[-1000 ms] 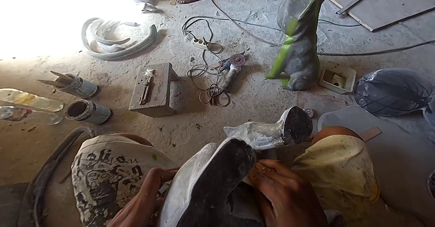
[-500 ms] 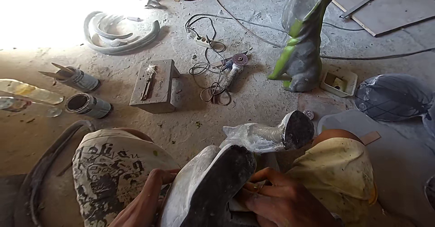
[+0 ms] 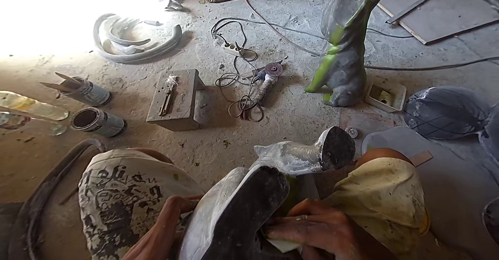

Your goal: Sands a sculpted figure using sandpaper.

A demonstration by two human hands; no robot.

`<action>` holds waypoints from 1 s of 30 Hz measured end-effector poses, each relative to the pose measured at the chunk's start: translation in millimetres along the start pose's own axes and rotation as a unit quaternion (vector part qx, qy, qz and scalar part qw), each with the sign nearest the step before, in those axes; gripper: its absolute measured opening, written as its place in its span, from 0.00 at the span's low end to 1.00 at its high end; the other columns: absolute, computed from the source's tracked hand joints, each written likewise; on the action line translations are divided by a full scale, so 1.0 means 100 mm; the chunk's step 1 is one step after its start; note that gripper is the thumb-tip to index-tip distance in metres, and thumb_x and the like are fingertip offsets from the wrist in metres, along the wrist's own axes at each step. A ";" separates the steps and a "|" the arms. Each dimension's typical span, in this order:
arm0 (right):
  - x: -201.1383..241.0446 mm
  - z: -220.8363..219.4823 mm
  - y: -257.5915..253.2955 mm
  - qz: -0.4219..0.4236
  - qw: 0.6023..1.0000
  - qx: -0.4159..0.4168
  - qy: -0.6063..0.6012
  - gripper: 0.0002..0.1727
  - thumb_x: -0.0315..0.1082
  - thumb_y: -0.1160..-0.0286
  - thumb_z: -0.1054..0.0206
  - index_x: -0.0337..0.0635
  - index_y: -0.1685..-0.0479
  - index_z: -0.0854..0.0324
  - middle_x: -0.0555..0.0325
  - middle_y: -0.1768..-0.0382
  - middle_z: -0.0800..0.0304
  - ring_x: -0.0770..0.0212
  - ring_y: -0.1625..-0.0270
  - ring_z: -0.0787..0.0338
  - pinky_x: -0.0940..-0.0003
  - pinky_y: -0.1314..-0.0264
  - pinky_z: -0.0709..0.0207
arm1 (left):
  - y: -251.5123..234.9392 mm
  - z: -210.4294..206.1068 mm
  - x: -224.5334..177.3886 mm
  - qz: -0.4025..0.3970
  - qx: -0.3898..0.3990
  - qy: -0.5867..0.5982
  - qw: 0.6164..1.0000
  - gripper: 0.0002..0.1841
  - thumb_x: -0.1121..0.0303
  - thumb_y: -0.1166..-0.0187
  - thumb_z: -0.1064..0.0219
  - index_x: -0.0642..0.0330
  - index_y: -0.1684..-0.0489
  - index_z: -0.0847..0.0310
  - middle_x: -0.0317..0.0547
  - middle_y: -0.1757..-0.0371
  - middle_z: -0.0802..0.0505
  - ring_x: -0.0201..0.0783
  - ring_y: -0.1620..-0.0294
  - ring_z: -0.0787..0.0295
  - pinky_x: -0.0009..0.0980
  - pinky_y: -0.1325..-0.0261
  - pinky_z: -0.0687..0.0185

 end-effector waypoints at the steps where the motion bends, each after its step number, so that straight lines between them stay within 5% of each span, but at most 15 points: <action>1: 0.02 0.08 0.02 0.010 0.999 -0.032 -0.024 0.19 0.27 0.16 0.44 0.45 0.35 0.11 0.55 0.42 0.05 0.58 0.34 0.11 0.59 0.29 0.20 | -0.01 0.02 0.00 0.001 0.002 0.005 1.000 0.57 0.44 0.48 0.12 0.68 0.23 0.45 0.66 0.23 0.24 0.51 0.37 0.11 0.50 0.46 0.08; 8: -0.12 0.63 0.24 -0.062 0.967 -0.241 0.045 0.18 0.29 0.17 0.41 0.38 0.35 0.12 0.54 0.42 0.06 0.67 0.40 0.08 0.71 0.38 0.12 | -0.13 0.29 0.12 0.011 0.029 0.033 0.999 0.52 0.51 0.44 0.11 0.52 0.18 0.43 0.50 0.24 0.22 0.50 0.41 0.08 0.51 0.54 0.03; 13: -0.27 0.45 0.20 -0.109 0.952 -0.246 0.147 0.19 0.31 0.18 0.40 0.44 0.33 0.12 0.60 0.40 0.05 0.70 0.40 0.07 0.71 0.37 0.11 | -0.28 0.44 0.19 0.011 0.022 0.035 0.999 0.50 0.45 0.46 0.12 0.42 0.20 0.39 0.43 0.29 0.16 0.49 0.42 0.07 0.51 0.56 0.02; 18: -0.32 0.43 0.10 -0.134 0.933 -0.248 0.222 0.20 0.34 0.18 0.42 0.52 0.35 0.10 0.67 0.47 0.03 0.78 0.56 0.07 0.77 0.56 0.12 | -0.35 0.45 0.18 -0.002 0.024 0.036 0.999 0.49 0.43 0.46 0.13 0.40 0.21 0.38 0.43 0.29 0.15 0.49 0.42 0.07 0.50 0.56 0.01; 25: -0.35 0.31 -0.08 -0.145 0.926 -0.221 0.268 0.20 0.32 0.20 0.40 0.57 0.35 0.09 0.67 0.39 0.05 0.74 0.46 0.05 0.73 0.52 0.09 | -0.34 0.41 0.13 -0.006 0.025 0.036 0.999 0.51 0.45 0.46 0.11 0.42 0.19 0.40 0.44 0.27 0.17 0.50 0.43 0.06 0.50 0.57 0.01; 30: -0.40 0.29 -0.11 -0.178 0.920 -0.215 0.274 0.20 0.35 0.19 0.41 0.57 0.35 0.09 0.68 0.48 0.03 0.73 0.55 0.05 0.71 0.57 0.10 | -0.31 0.37 0.11 0.005 0.032 0.034 0.999 0.51 0.46 0.47 0.11 0.41 0.19 0.39 0.41 0.27 0.16 0.46 0.44 0.06 0.48 0.58 0.01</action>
Point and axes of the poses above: each hand's wrist, its own y-axis away from the middle knuckle, its own z-axis out of the back of the hand, x = y × z, the point moved 9 cm from there along -y, towards the middle knuckle
